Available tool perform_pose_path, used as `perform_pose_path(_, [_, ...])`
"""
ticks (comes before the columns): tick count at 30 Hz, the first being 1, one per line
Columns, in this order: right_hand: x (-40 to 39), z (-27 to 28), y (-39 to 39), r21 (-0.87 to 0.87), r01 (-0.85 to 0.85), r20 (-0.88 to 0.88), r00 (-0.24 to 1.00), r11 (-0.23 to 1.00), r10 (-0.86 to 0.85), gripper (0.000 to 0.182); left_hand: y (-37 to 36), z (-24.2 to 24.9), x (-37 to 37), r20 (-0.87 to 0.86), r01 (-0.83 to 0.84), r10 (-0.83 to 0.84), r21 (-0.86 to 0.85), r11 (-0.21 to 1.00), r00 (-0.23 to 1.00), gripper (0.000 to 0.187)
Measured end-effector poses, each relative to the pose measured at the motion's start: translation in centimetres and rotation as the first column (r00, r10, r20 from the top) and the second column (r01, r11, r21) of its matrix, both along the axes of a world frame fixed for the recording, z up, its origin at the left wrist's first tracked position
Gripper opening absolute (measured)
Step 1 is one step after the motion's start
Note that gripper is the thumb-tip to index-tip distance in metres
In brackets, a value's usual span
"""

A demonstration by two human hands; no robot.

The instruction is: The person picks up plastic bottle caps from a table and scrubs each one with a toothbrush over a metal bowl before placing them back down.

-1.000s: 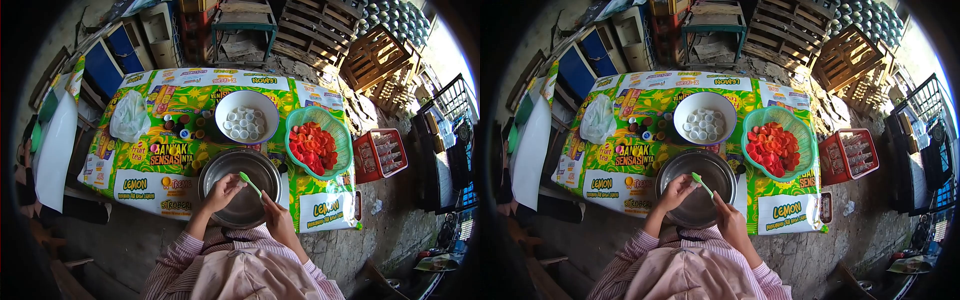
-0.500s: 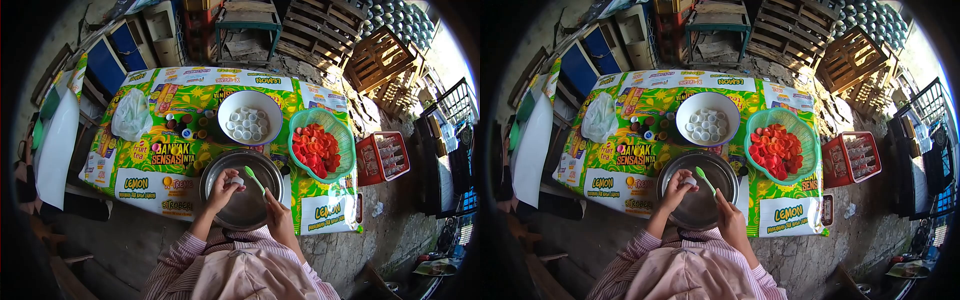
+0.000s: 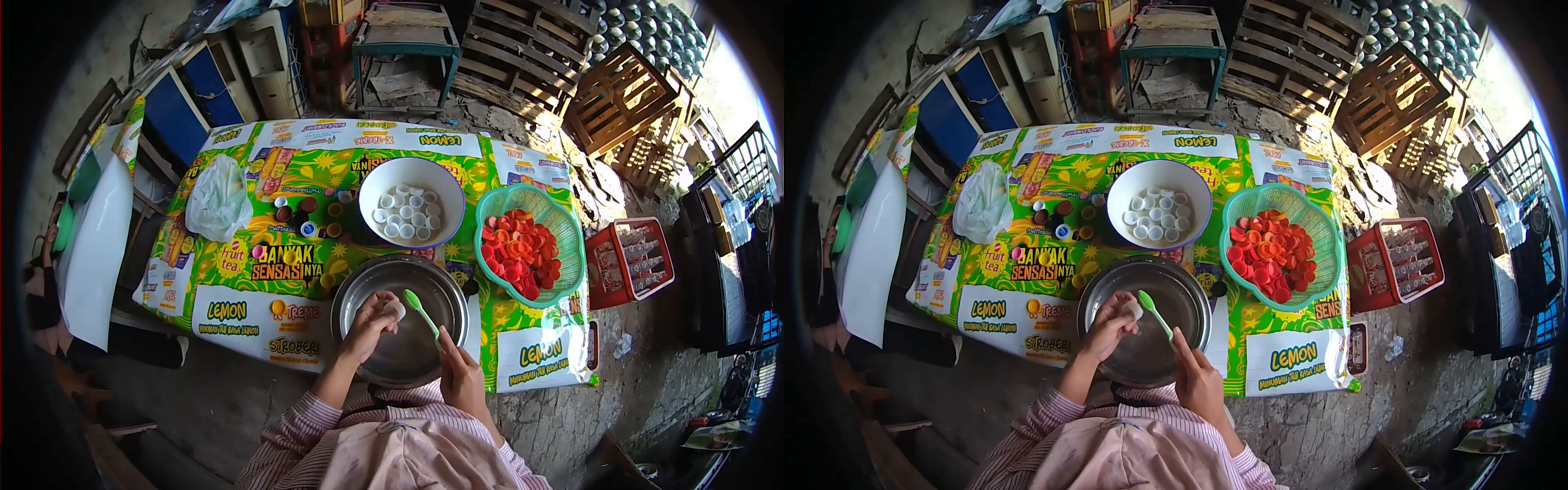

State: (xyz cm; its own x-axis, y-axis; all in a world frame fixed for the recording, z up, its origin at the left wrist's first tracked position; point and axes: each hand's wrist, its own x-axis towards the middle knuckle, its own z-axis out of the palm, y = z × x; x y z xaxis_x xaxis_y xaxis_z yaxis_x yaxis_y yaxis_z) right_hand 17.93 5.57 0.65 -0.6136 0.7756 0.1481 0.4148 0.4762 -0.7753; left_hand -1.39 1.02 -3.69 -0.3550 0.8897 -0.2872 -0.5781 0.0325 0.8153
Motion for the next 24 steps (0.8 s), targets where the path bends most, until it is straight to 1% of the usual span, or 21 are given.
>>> perform_pose_path(1, [-0.1,0.4,-0.5,0.012,-0.012,0.009,1.0,1.0,0.012,0.05,0.0,-0.2,-0.1,-0.001,0.003,-0.003,0.001,1.0,1.0,0.025])
perform_pose_path(3, [0.0,0.2,-0.9,0.016,-0.03,0.03,0.999,0.999,0.03,0.051,-0.3,-0.5,-0.3,0.157,0.013,-0.025,0.079,0.997,0.987,0.022])
perform_pose_path(4, [-0.2,0.0,-0.9,0.028,-0.051,0.049,0.998,0.998,0.05,0.051,-0.4,-0.4,-0.3,0.155,0.01,-0.022,0.081,0.997,0.988,0.022])
perform_pose_path(6, [0.2,-0.1,-0.8,0.03,-0.031,0.065,0.997,0.999,0.029,0.053,-0.5,0.2,-0.2,0.323,0.033,-0.06,0.089,0.995,0.945,0.021])
perform_pose_path(7, [0.4,-0.1,-0.9,0.048,-0.047,0.065,0.997,0.998,0.044,0.054,-0.6,0.0,-0.2,0.304,0.039,-0.056,0.061,0.997,0.951,0.022])
perform_pose_path(8, [0.5,0.0,-1.1,0.062,-0.062,0.065,0.996,0.996,0.058,0.055,-0.6,0.3,-0.2,0.328,0.037,-0.059,0.075,0.997,0.943,0.022])
perform_pose_path(9, [0.5,0.5,-1.3,0.108,-0.113,0.079,0.991,0.988,0.105,0.057,-0.5,0.1,-0.1,0.293,0.025,-0.051,0.093,0.995,0.955,0.022])
perform_pose_path(10, [0.3,0.4,-1.2,0.111,-0.116,0.072,0.991,0.987,0.109,0.057,-0.5,-0.4,-0.2,0.26,0.014,-0.042,0.109,0.994,0.965,0.022])
perform_pose_path(11, [0.3,0.3,-1.2,0.091,-0.076,0.053,0.996,0.993,0.072,0.057,-0.5,-1.1,-0.4,0.199,0.054,-0.075,0.109,0.993,0.977,0.024])
perform_pose_path(12, [0.3,0.3,-1.2,0.072,-0.038,0.037,0.999,0.997,0.035,0.057,-0.7,-1.0,-0.4,0.197,0.048,-0.07,0.111,0.993,0.978,0.024])
perform_pose_path(13, [0.2,0.7,-1.2,0.092,-0.015,-0.022,1.0,0.996,0.017,0.057,-0.6,-0.8,-0.3,0.253,0.049,-0.085,0.145,0.988,0.964,0.025])
perform_pose_path(14, [0.2,0.9,-1.3,0.097,-0.022,-0.023,0.999,0.995,0.024,0.057,-0.6,-0.6,-0.2,0.309,0.048,-0.102,0.178,0.983,0.946,0.026])
perform_pose_path(15, [0.3,0.9,-1.5,0.081,-0.062,0.03,0.998,0.995,0.06,0.057,-0.6,1.0,0.4,0.303,-0.001,-0.031,0.106,0.994,0.952,0.026])
perform_pose_path(16, [0.4,0.9,-1.8,0.057,-0.099,0.085,0.992,0.993,0.094,0.057,-0.6,1.0,0.4,0.304,-0.006,-0.027,0.106,0.994,0.952,0.026])
perform_pose_path(17, [0.2,0.1,-1.8,0.024,-0.051,0.032,0.998,0.998,0.051,0.057,-0.5,0.9,0.4,0.311,0.022,-0.057,0.115,0.993,0.949,0.026])
perform_pose_path(18, [0.3,0.1,-2.0,0.021,-0.051,0.034,0.998,0.998,0.05,0.057,-0.6,0.6,0.5,0.321,0.05,-0.087,0.122,0.991,0.943,0.026])
perform_pose_path(20, [0.5,0.0,-1.8,0.072,-0.042,0.024,0.999,0.997,0.04,0.056,-0.4,0.0,0.4,0.333,0.055,-0.098,0.137,0.989,0.938,0.026])
perform_pose_path(21, [0.5,0.4,-2.0,0.055,-0.08,0.055,0.996,0.995,0.077,0.056,-0.3,-0.1,0.3,0.329,0.061,-0.106,0.146,0.987,0.938,0.027])
perform_pose_path(22, [0.6,0.3,-2.0,0.045,-0.077,0.06,0.995,0.996,0.074,0.056,-0.5,-0.2,0.4,0.329,0.067,-0.114,0.151,0.986,0.938,0.028])
perform_pose_path(23, [0.7,0.1,-1.8,0.046,-0.059,0.046,0.997,0.997,0.057,0.057,-0.6,-0.2,0.4,0.294,0.064,-0.091,0.103,0.993,0.951,0.026])
perform_pose_path(24, [0.7,0.0,-1.6,0.052,-0.042,0.029,0.999,0.998,0.04,0.058,-0.6,-0.3,0.4,0.295,0.065,-0.093,0.102,0.993,0.951,0.026])
